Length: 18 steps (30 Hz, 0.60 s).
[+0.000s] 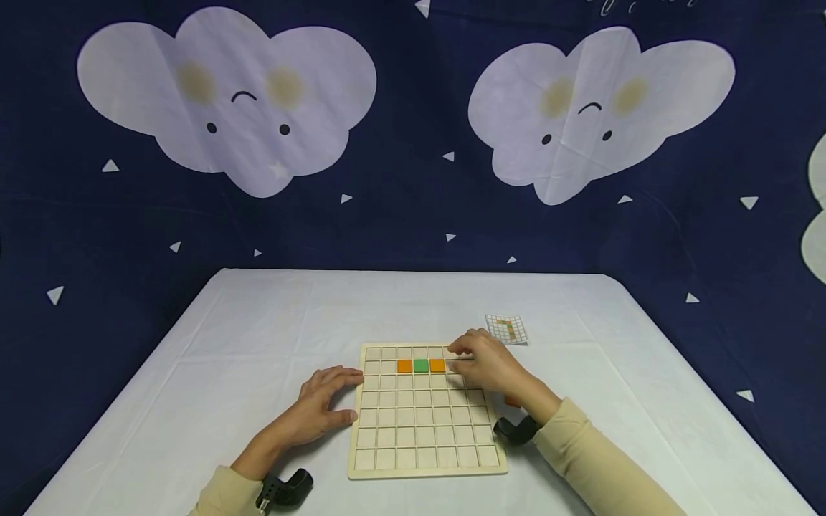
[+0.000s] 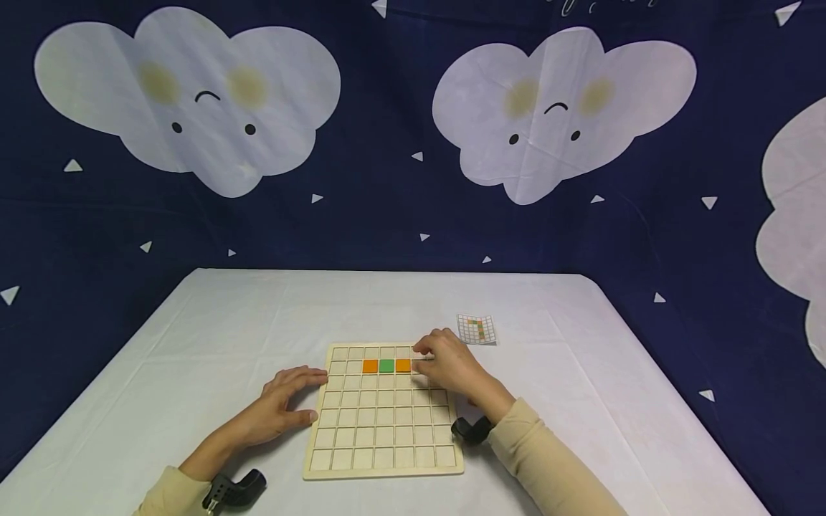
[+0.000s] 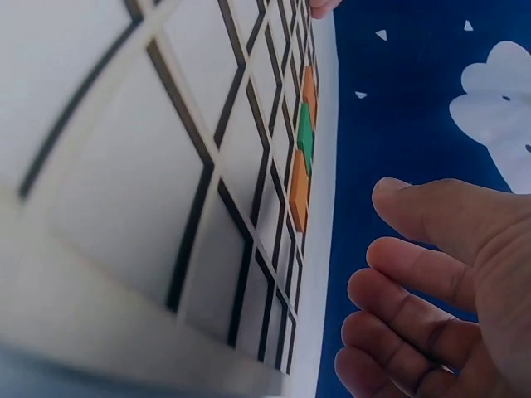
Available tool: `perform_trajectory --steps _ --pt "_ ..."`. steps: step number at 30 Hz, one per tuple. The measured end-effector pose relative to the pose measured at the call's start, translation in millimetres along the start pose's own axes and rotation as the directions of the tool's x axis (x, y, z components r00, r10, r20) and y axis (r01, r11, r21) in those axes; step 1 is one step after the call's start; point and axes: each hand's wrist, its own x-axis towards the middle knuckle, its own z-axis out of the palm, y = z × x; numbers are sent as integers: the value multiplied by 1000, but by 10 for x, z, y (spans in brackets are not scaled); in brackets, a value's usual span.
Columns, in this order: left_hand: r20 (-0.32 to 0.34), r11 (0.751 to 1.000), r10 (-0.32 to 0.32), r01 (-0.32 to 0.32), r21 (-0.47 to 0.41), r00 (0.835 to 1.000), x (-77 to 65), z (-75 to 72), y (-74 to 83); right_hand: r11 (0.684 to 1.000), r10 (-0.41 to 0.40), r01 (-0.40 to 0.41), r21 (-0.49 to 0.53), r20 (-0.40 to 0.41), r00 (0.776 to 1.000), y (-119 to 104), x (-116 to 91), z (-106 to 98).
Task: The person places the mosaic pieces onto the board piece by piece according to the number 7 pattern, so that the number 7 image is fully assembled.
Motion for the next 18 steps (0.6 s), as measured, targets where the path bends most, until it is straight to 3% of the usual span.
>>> perform_trajectory --steps 18 --pt "6 1000 -11 11 -1 1000 2 2 -3 998 57 -59 -25 -57 997 240 -219 -203"
